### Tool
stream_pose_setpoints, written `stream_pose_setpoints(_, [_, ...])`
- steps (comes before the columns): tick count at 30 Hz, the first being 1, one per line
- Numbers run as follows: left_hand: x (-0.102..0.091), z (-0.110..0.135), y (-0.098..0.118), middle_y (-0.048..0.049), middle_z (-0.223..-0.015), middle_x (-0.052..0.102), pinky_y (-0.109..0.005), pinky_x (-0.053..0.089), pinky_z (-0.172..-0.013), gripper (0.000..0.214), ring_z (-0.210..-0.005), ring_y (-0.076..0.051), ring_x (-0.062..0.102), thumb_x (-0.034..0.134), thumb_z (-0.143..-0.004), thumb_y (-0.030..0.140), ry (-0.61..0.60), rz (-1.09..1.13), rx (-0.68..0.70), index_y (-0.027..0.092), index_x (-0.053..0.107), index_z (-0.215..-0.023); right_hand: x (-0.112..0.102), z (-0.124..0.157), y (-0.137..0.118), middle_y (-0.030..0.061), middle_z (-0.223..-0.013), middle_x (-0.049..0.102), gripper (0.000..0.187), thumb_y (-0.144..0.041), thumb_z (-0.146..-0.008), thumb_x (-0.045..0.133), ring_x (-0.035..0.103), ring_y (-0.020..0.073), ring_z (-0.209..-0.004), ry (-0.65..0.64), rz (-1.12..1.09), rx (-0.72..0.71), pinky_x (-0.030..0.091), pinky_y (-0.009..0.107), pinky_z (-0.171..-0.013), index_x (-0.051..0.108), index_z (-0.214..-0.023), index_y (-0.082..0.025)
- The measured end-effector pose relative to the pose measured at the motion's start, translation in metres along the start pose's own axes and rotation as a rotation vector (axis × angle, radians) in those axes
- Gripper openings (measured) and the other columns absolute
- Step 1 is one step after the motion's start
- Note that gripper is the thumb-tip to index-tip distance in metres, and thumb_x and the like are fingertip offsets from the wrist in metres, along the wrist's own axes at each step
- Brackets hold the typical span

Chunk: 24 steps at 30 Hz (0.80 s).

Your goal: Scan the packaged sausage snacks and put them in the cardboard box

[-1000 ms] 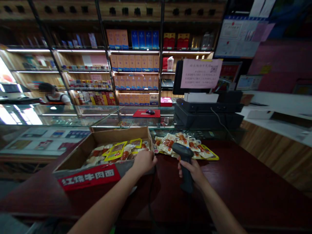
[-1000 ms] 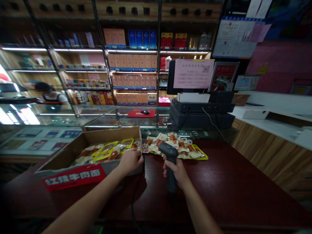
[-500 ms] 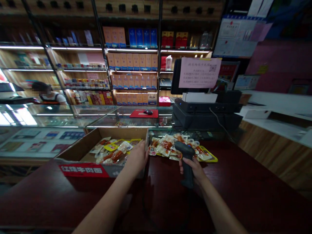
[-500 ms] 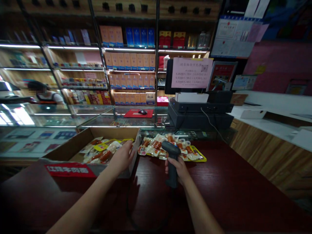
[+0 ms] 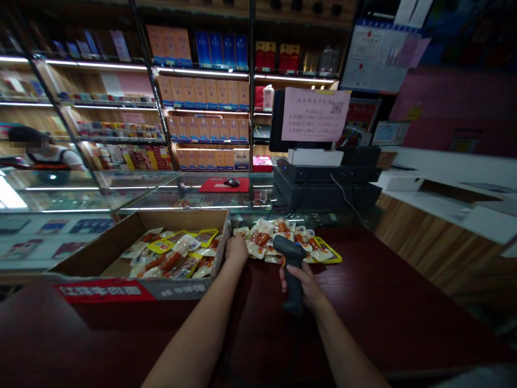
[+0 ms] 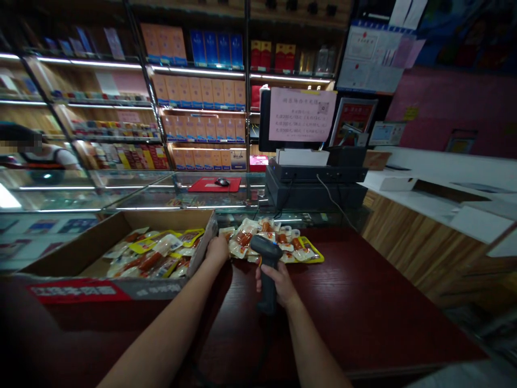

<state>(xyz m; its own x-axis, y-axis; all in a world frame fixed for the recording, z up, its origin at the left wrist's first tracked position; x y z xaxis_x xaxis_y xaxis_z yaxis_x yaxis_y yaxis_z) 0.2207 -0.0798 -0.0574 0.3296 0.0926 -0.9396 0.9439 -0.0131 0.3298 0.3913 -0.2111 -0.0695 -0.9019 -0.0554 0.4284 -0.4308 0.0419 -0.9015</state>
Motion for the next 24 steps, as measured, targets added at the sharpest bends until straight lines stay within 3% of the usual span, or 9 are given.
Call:
stream_pose_setpoints(4, [-0.001,-0.002,-0.008,-0.0217,-0.096,0.065,-0.030,0.045,-0.073,0.037,-0.092,-0.025,0.063,0.050,-0.076,0.014,0.011,0.066,-0.070,0.006,0.045,-0.112,0.003,0.001,-0.001,-0.0003,-0.060,0.062,0.029,-0.034,-0.068,0.066,0.055,0.0106,-0.042,-0.045,-0.006,0.023,0.049,0.024,-0.042,0.060,-0.088,-0.014])
stream_pose_setpoints(7, [-0.003,-0.003,-0.010,-0.0244,-0.100,0.063,-0.030,0.045,-0.074,0.038,-0.093,-0.027,0.063,0.054,-0.076,0.024,0.017,0.095,-0.105,0.006,0.047,-0.109,0.005,0.001,-0.001,-0.0002,-0.061,0.062,0.028,-0.033,-0.070,0.065,0.055,0.0106,-0.043,-0.084,-0.006,0.016,0.049,0.024,-0.042,0.061,-0.090,-0.013])
stream_pose_setpoints(11, [0.002,0.000,-0.010,-0.0205,-0.102,0.065,-0.030,0.044,-0.077,0.026,-0.099,-0.029,0.061,0.056,-0.074,0.033,-0.157,0.082,-0.058,0.014,0.058,-0.092,0.005,0.001,0.000,-0.0004,-0.060,0.062,0.030,-0.034,-0.069,0.067,0.055,0.0104,-0.042,-0.095,-0.007,0.018,0.048,0.023,-0.041,0.061,-0.089,-0.013])
stream_pose_setpoints(13, [0.002,0.003,-0.010,-0.0213,-0.105,0.064,-0.030,0.044,-0.077,0.028,-0.101,-0.029,0.060,0.054,-0.075,0.033,-0.165,0.118,-0.097,0.013,0.057,-0.094,0.005,0.000,0.001,-0.0002,-0.060,0.062,0.030,-0.034,-0.068,0.067,0.055,0.0106,-0.042,-0.101,-0.003,0.017,0.048,0.023,-0.041,0.061,-0.089,-0.013])
stream_pose_setpoints(17, [-0.010,0.020,-0.010,-0.0269,-0.100,0.063,-0.034,0.044,-0.074,0.037,-0.094,-0.031,0.062,0.046,-0.079,0.023,-0.020,0.212,-0.198,0.004,0.044,-0.110,0.006,0.001,0.001,0.0001,-0.061,0.062,0.028,-0.033,-0.070,0.066,0.056,0.0107,-0.042,-0.118,0.010,0.014,0.048,0.023,-0.042,0.060,-0.090,-0.014])
stream_pose_setpoints(21, [-0.036,0.041,-0.005,-0.0208,-0.091,0.065,-0.037,0.044,-0.074,0.038,-0.088,-0.030,0.063,0.046,-0.080,0.026,0.197,0.368,-0.047,0.009,0.042,-0.114,0.006,0.002,0.003,0.0003,-0.061,0.061,0.028,-0.033,-0.070,0.066,0.055,0.0110,-0.043,-0.126,-0.002,0.012,0.048,0.023,-0.041,0.060,-0.089,-0.014])
stream_pose_setpoints(24, [-0.048,0.050,-0.001,-0.0119,-0.092,0.064,-0.035,0.045,-0.075,0.037,-0.083,-0.024,0.063,0.053,-0.078,0.030,0.318,0.758,0.071,0.016,0.046,-0.112,0.005,0.002,0.003,0.0005,-0.061,0.061,0.029,-0.033,-0.070,0.066,0.055,0.0109,-0.043,-0.127,-0.006,0.016,0.047,0.024,-0.041,0.061,-0.091,-0.014])
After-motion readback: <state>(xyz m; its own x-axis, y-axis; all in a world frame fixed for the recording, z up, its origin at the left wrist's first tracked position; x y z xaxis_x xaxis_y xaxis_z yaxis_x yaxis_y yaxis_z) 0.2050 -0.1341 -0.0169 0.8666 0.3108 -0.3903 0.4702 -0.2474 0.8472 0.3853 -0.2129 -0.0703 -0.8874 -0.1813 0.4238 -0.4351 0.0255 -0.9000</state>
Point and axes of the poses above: each hand's wrist, its own z-axis away from the middle knuckle, its own x-axis out of the palm, y = z × x, the point moved 2 cm from there along -z, towards the middle knuckle
